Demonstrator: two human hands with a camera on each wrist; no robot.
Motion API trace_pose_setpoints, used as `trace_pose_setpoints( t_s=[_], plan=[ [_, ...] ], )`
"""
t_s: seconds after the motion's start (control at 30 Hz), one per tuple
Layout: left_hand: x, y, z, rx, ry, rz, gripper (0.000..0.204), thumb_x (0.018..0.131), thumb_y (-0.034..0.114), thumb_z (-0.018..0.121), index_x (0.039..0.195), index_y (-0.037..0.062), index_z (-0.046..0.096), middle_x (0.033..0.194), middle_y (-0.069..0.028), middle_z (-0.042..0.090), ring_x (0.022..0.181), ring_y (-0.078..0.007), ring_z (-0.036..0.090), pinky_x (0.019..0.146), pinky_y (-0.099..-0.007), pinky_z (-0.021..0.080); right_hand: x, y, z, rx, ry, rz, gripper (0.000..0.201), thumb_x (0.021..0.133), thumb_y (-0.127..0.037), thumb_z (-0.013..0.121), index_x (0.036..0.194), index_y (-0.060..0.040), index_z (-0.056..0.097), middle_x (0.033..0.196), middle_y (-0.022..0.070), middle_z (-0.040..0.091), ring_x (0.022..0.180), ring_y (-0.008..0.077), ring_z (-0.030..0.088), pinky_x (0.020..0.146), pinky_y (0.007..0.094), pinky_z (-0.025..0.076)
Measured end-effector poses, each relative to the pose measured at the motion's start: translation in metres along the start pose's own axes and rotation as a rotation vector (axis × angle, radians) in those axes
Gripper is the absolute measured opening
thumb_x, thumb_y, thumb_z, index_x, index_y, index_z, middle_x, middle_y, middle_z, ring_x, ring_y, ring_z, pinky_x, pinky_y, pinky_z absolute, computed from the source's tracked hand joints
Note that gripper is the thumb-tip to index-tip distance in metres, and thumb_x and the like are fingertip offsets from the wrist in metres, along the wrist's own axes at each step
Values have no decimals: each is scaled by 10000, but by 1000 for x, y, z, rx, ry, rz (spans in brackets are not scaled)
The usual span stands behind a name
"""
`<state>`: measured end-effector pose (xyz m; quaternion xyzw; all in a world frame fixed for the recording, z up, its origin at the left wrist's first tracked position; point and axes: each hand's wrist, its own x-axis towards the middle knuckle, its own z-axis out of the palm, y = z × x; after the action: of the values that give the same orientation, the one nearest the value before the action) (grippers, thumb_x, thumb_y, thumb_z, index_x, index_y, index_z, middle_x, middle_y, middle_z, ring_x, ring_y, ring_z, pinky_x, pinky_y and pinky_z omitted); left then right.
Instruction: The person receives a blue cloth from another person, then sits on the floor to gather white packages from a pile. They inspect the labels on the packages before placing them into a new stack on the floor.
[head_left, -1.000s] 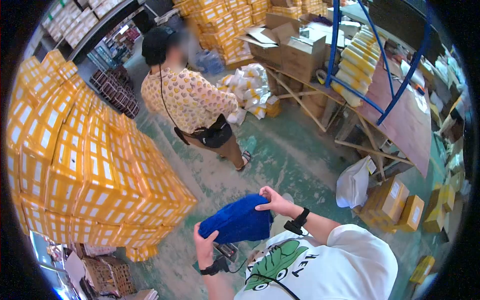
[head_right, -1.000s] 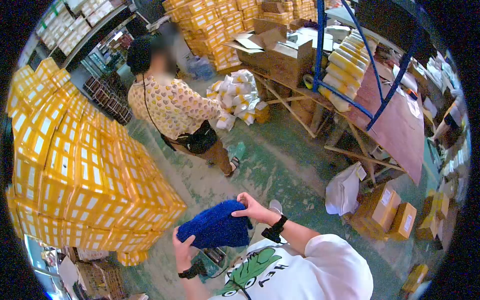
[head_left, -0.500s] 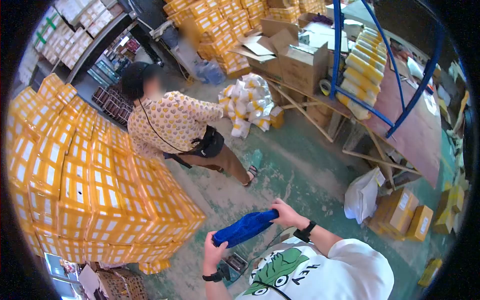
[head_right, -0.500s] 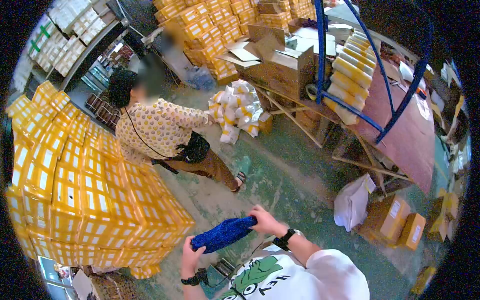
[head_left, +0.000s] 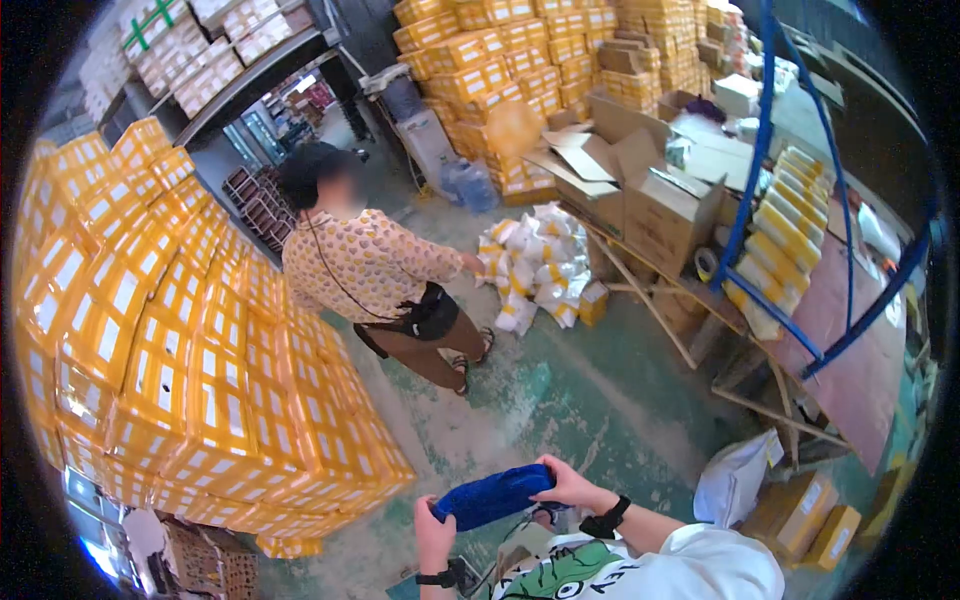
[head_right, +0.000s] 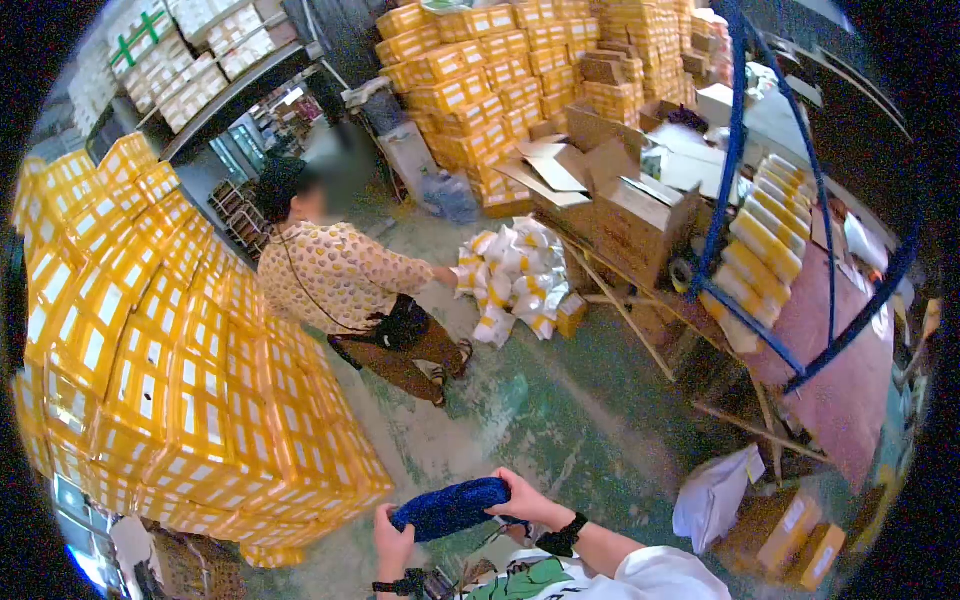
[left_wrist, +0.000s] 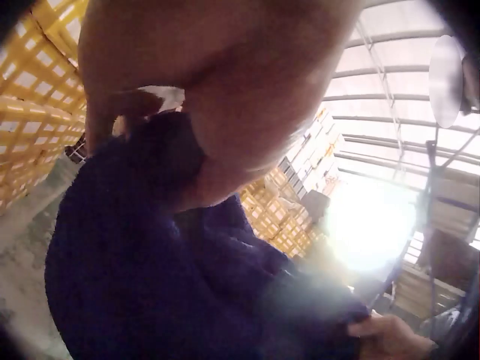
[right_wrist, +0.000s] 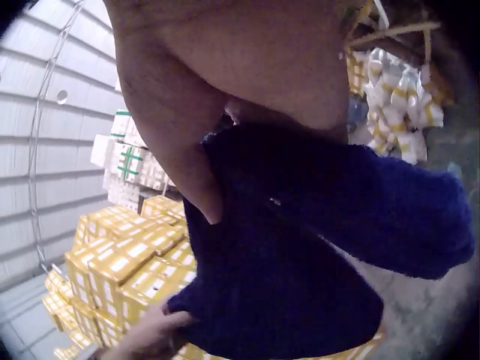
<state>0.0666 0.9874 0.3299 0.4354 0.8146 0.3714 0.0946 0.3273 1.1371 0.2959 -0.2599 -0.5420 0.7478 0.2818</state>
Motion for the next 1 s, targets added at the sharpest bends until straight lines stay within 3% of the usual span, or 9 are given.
trace_pose_setpoints(
  t_s=[0.07, 0.23, 0.33, 0.43, 0.5, 0.63, 0.73, 0.87, 1.0],
  plan=[
    [17, -13, 6, 50, -224, -74, 438, 642, 47, 723, 1051, 37, 568, 1000, -166, 586, 973, -333, 575, 883, -395, 462, 23, -18, 7, 161, -25, 89, 449, 748, 16, 753, 1092, -73, 480, 974, -3, 568, 931, 94, 556, 832, 266, 470],
    [70, -71, 23, 135, -378, -69, 457, 638, 147, 778, 1059, 48, 630, 1014, -188, 606, 979, -381, 586, 876, -434, 481, 106, 0, 16, 81, -12, 53, 437, 771, 27, 720, 1117, -62, 468, 1006, 18, 570, 967, 108, 557, 858, 284, 469],
    [116, -90, 23, 289, -385, -96, 376, 660, 130, 742, 1016, 46, 654, 992, -196, 602, 967, -386, 582, 871, -436, 481, 160, 11, 15, -304, 8, -11, 466, 752, 2, 730, 1128, -50, 459, 1011, 59, 573, 972, 145, 562, 865, 330, 473],
    [154, -115, 27, 145, -137, -84, 318, 674, 108, 706, 986, 64, 662, 963, -211, 603, 944, -395, 585, 837, -451, 488, 200, -4, 20, -631, 47, -30, 534, 717, -26, 758, 1156, -46, 454, 1010, 113, 590, 970, 208, 590, 862, 360, 477],
    [185, -134, 37, 39, -158, -171, 290, 672, 103, 711, 952, 54, 655, 947, -197, 635, 916, -390, 609, 815, -442, 501, 235, 0, 14, -757, 95, -52, 553, 689, -54, 761, 1166, -40, 480, 1040, 176, 602, 975, 306, 609, 856, 383, 482],
    [236, -110, 37, -43, -179, -205, 332, 656, 78, 741, 971, 54, 638, 951, -182, 668, 910, -377, 638, 779, -426, 516, 267, -10, -1, -1045, 25, -79, 417, 680, -88, 749, 1064, -41, 595, 988, 188, 611, 949, 381, 593, 827, 399, 484],
    [271, -83, 39, -25, -187, -227, 351, 659, 66, 743, 992, 56, 632, 939, -174, 670, 896, -367, 644, 777, -420, 517, 287, -3, -20, -1045, 70, -40, 383, 651, -90, 776, 1002, -35, 633, 931, 171, 597, 916, 355, 594, 818, 393, 486],
    [314, -108, 84, -162, -166, -269, 361, 672, 64, 733, 1020, 57, 639, 945, -173, 674, 894, -353, 649, 786, -411, 517, 326, 23, -56, -850, 205, 109, 377, 624, -93, 800, 966, -32, 653, 939, 160, 585, 916, 332, 584, 826, 385, 484],
    [366, -86, 98, -157, -217, -230, 357, 697, 86, 709, 1050, 61, 659, 972, -185, 673, 925, -344, 646, 814, -397, 509, 390, 43, -96, -863, 249, -101, 423, 641, -79, 805, 1027, -32, 639, 1003, 156, 570, 968, 326, 572, 858, 375, 477]
  ],
)
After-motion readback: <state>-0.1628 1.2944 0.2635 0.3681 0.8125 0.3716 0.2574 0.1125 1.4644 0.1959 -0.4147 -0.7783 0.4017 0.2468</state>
